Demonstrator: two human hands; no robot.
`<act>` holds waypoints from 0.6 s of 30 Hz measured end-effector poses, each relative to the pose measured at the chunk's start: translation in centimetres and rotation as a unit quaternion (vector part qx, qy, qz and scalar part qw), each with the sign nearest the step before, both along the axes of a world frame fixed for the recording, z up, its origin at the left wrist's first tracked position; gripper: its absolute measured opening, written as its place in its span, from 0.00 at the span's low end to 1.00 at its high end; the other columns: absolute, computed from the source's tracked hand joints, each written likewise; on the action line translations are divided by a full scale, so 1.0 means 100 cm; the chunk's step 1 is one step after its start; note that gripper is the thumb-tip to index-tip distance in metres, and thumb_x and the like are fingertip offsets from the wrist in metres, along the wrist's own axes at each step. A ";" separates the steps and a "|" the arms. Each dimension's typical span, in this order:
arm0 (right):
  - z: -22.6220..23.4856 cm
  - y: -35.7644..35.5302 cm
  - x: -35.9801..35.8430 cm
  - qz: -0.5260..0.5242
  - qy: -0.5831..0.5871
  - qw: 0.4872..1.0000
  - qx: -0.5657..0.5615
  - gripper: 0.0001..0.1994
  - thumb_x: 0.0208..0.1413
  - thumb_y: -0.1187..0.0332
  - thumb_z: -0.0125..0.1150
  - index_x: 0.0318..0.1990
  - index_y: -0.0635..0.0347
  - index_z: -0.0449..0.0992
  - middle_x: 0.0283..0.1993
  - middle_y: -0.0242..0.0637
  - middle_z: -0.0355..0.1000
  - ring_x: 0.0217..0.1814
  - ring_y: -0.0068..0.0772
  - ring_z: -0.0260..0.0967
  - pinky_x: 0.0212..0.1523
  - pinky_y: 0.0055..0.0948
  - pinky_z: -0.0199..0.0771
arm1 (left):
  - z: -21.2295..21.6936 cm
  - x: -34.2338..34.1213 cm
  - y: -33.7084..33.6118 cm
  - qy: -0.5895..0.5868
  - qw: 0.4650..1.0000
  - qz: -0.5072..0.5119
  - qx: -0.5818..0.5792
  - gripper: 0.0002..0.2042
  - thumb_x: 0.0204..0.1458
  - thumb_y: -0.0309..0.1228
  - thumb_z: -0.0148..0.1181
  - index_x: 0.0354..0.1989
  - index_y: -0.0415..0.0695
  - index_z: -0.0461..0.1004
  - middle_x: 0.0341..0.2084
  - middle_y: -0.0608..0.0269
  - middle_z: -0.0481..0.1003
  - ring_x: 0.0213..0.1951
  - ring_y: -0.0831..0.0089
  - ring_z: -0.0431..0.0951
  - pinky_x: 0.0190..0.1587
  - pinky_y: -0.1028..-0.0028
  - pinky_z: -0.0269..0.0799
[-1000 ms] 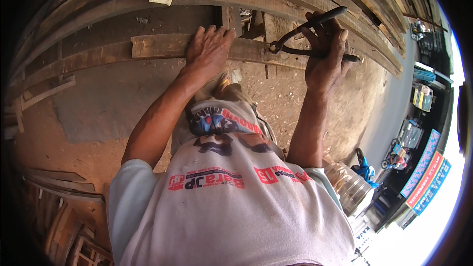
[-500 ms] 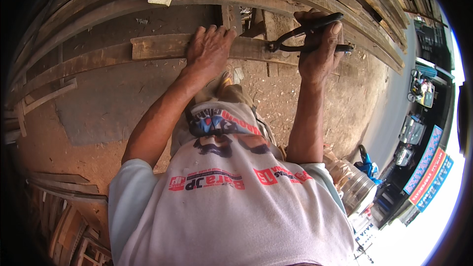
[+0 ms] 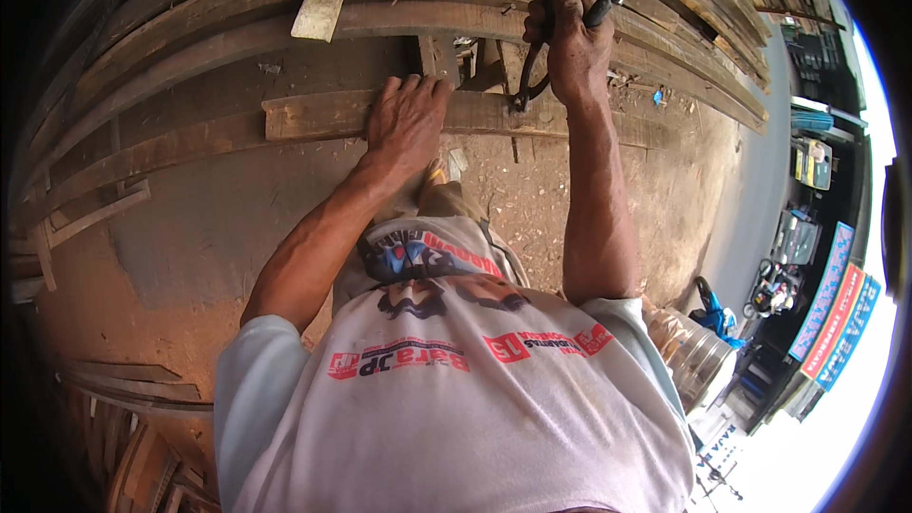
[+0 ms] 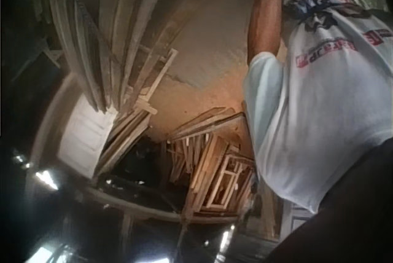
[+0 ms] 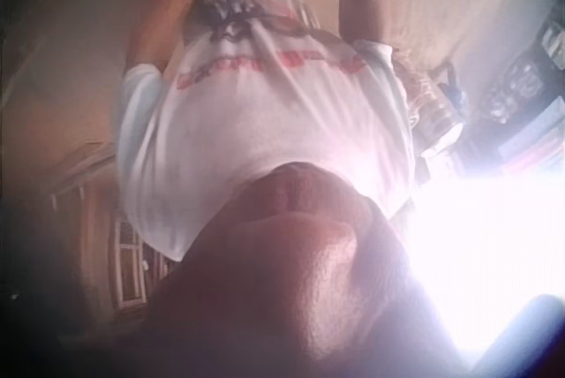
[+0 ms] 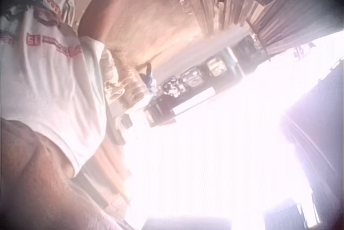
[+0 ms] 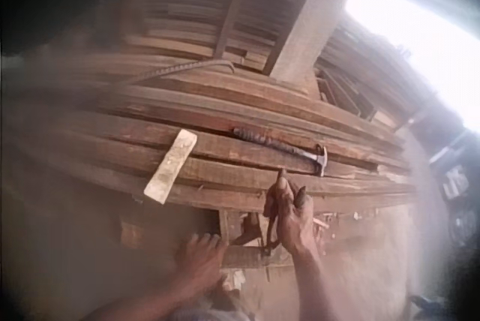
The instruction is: The person uses pliers and a hammer to remove nails from a wooden plank in an outdoor workshop. They repeatedly pry and strike the wood to separate pieces, then briefly interact with a bystander before continuing the work.
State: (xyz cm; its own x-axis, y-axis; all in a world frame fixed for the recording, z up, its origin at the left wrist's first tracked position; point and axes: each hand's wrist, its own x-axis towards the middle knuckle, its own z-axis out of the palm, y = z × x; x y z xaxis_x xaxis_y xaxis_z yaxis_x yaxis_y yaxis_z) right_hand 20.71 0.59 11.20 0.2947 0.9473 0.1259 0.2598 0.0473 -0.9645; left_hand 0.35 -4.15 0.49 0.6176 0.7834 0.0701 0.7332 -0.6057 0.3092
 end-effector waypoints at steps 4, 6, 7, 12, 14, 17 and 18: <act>0.021 -0.026 -0.009 0.017 -0.091 0.995 0.033 0.25 0.75 0.48 0.51 0.39 0.63 0.78 0.30 0.34 0.77 0.34 0.25 0.73 0.38 0.29 0.74 | 0.001 -0.004 -0.007 -0.001 1.000 0.013 0.014 0.26 0.47 0.39 0.74 0.53 0.45 0.71 0.47 0.58 0.75 0.52 0.61 0.74 0.55 0.60 0.63; 0.021 -0.054 -0.006 -0.036 -0.081 0.988 0.126 0.24 0.76 0.49 0.49 0.41 0.64 0.77 0.30 0.36 0.76 0.33 0.29 0.74 0.37 0.31 0.77 | 0.010 -0.005 -0.011 -0.016 1.000 0.014 0.021 0.15 0.54 0.29 0.57 0.51 0.44 0.74 0.45 0.59 0.77 0.51 0.63 0.75 0.54 0.61 0.63; 0.022 -0.067 -0.006 -0.078 -0.034 0.980 0.181 0.23 0.76 0.50 0.48 0.42 0.64 0.75 0.30 0.37 0.76 0.33 0.30 0.75 0.36 0.33 0.78 | 0.011 -0.004 -0.013 -0.013 0.999 0.017 0.024 0.15 0.54 0.29 0.57 0.51 0.44 0.74 0.45 0.59 0.77 0.51 0.63 0.75 0.54 0.61 0.63; 0.060 -0.047 -0.006 -0.052 -0.062 0.965 0.248 0.22 0.75 0.49 0.52 0.40 0.62 0.73 0.30 0.38 0.74 0.30 0.29 0.74 0.32 0.31 0.77 | 0.006 -0.010 -0.011 -0.049 0.998 0.017 0.041 0.19 0.48 0.27 0.62 0.51 0.44 0.71 0.46 0.56 0.74 0.51 0.57 0.73 0.54 0.58 0.62; 0.051 -0.009 -0.007 -0.024 -0.223 0.951 0.215 0.20 0.70 0.50 0.60 0.42 0.61 0.75 0.31 0.38 0.75 0.29 0.32 0.73 0.32 0.30 0.75 | 0.020 -0.011 -0.009 -0.042 0.999 0.018 -0.010 0.19 0.48 0.25 0.62 0.50 0.44 0.71 0.46 0.55 0.74 0.52 0.55 0.73 0.55 0.57 0.62; 0.045 0.058 -0.019 0.043 -0.449 0.859 0.240 0.21 0.63 0.49 0.68 0.47 0.60 0.77 0.43 0.43 0.77 0.42 0.44 0.75 0.46 0.40 0.74 | 0.011 -0.014 -0.010 -0.039 0.998 0.043 0.011 0.18 0.47 0.23 0.62 0.49 0.43 0.72 0.46 0.54 0.74 0.53 0.54 0.74 0.56 0.56 0.63; 0.041 0.076 -0.021 0.058 -0.479 0.851 0.205 0.23 0.62 0.48 0.69 0.49 0.60 0.78 0.47 0.44 0.77 0.46 0.48 0.75 0.50 0.43 0.73 | 0.005 -0.014 -0.011 -0.041 0.998 0.046 0.034 0.18 0.47 0.23 0.62 0.48 0.44 0.72 0.46 0.55 0.75 0.53 0.55 0.74 0.56 0.57 0.63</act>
